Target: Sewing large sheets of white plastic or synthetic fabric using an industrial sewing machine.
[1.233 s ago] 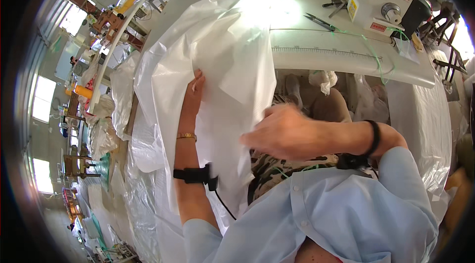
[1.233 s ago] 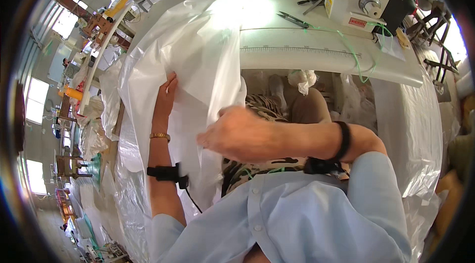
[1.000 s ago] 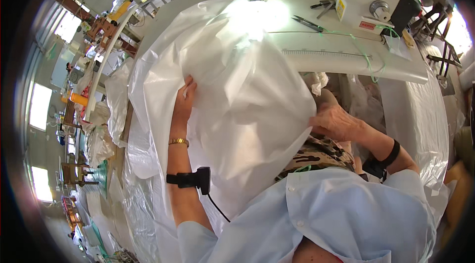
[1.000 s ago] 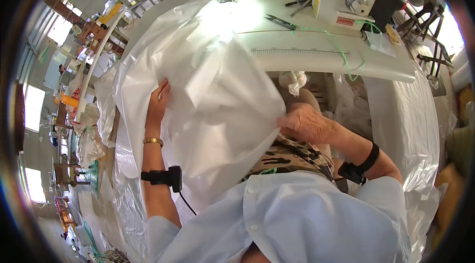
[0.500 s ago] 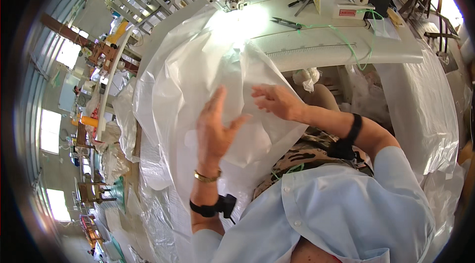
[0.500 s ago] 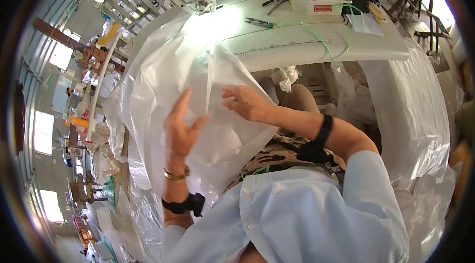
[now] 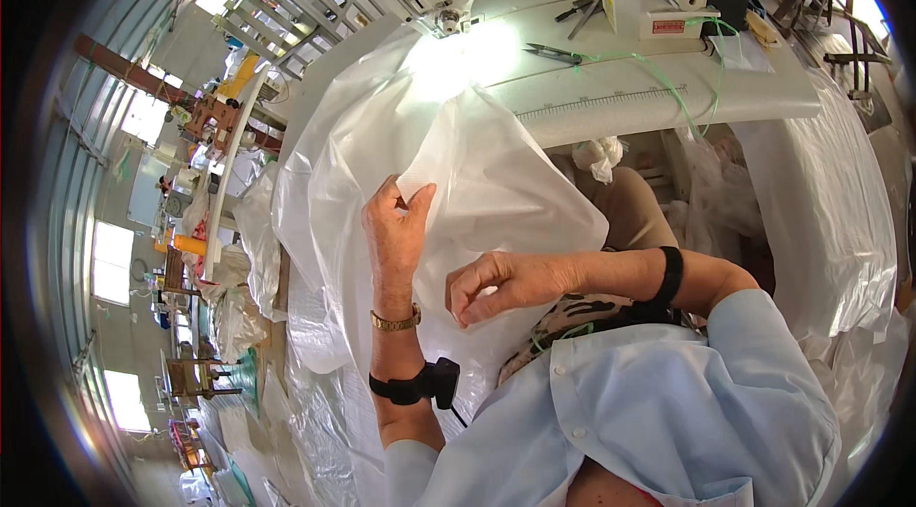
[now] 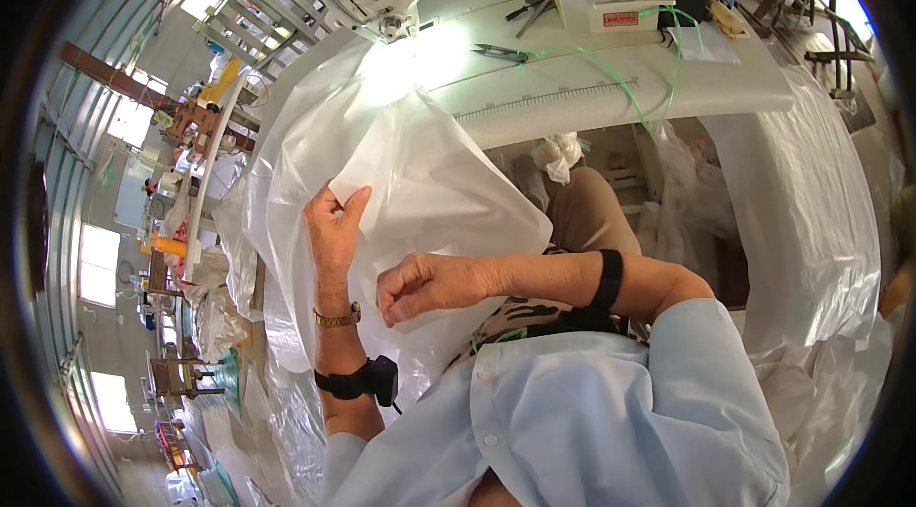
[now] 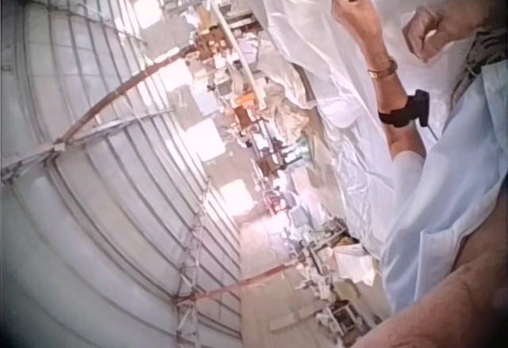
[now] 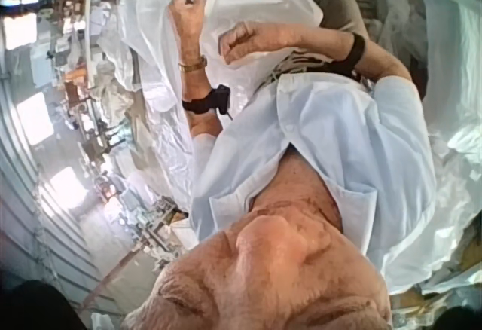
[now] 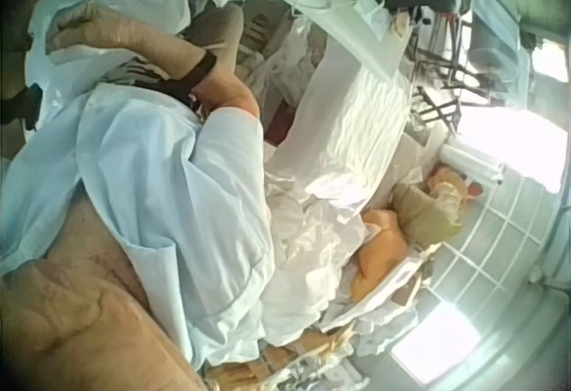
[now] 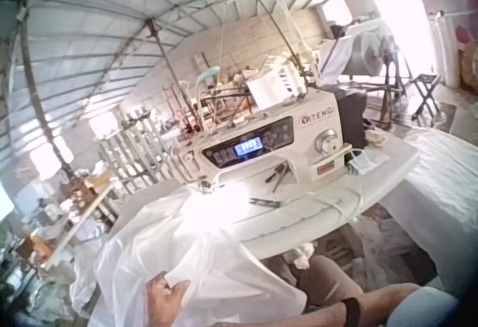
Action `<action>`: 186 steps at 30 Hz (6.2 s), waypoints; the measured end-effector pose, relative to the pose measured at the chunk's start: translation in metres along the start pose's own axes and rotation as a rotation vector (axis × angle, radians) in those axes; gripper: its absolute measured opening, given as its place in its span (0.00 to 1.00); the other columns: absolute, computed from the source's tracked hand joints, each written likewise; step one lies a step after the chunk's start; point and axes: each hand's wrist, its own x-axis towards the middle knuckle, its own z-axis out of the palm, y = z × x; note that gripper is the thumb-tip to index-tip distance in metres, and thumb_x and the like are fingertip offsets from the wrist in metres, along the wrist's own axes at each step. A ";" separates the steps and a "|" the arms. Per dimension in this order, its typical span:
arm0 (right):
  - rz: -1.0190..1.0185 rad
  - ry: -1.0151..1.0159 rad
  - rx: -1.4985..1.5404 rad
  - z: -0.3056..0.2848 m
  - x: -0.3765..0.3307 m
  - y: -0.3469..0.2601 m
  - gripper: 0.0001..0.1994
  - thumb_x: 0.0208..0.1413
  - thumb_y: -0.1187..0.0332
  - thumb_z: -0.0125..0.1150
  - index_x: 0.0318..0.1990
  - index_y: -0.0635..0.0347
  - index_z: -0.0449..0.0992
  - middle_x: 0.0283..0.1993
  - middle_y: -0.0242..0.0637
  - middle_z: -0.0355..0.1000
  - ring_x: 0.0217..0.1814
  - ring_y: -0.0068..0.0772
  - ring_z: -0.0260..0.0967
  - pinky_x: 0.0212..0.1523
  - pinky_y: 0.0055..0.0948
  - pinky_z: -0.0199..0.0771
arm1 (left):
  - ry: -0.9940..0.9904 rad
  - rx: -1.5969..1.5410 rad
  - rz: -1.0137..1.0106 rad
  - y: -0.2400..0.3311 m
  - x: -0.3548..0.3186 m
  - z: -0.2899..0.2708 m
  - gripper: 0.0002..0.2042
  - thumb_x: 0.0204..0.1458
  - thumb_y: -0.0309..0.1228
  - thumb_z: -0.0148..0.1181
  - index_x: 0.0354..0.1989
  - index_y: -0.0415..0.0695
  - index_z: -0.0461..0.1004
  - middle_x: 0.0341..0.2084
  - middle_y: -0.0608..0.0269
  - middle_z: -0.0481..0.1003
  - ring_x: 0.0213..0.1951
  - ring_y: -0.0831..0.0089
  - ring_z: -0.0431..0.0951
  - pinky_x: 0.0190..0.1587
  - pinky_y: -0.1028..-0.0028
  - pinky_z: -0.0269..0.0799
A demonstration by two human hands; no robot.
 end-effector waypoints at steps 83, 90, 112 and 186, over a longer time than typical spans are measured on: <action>0.063 0.313 -0.967 0.002 -0.027 -0.025 0.07 0.55 0.69 0.59 0.32 0.60 0.67 0.20 0.44 0.70 0.25 0.52 0.71 0.29 0.42 0.71 | -0.282 -0.418 -0.096 0.010 -0.037 0.035 0.05 0.59 0.19 0.51 0.33 0.35 0.73 0.20 0.70 0.71 0.22 0.86 0.64 0.24 0.80 0.61; -0.073 0.303 -1.049 0.001 -0.018 -0.010 0.08 0.50 0.70 0.61 0.30 0.59 0.66 0.22 0.40 0.70 0.25 0.46 0.71 0.28 0.39 0.70 | -0.241 -0.463 -0.274 0.021 -0.038 0.025 0.09 0.61 0.30 0.56 0.33 0.36 0.74 0.20 0.74 0.69 0.24 0.87 0.63 0.25 0.82 0.59; -0.179 0.186 -1.017 -0.059 0.096 0.097 0.12 0.45 0.67 0.62 0.36 0.62 0.73 0.40 0.45 0.74 0.46 0.48 0.71 0.46 0.45 0.70 | -0.574 0.557 0.494 0.029 0.002 -0.007 0.08 0.52 0.30 0.55 0.22 0.43 0.69 0.17 0.51 0.72 0.22 0.51 0.74 0.25 0.57 0.67; -0.007 -0.162 -1.499 -0.214 0.097 -0.062 0.17 0.37 0.58 0.72 0.24 0.56 0.69 0.28 0.29 0.67 0.36 0.34 0.67 0.46 0.34 0.63 | -0.028 -0.293 -0.217 -0.020 -0.057 0.027 0.10 0.51 0.22 0.58 0.41 0.36 0.79 0.16 0.62 0.65 0.19 0.78 0.61 0.24 0.74 0.60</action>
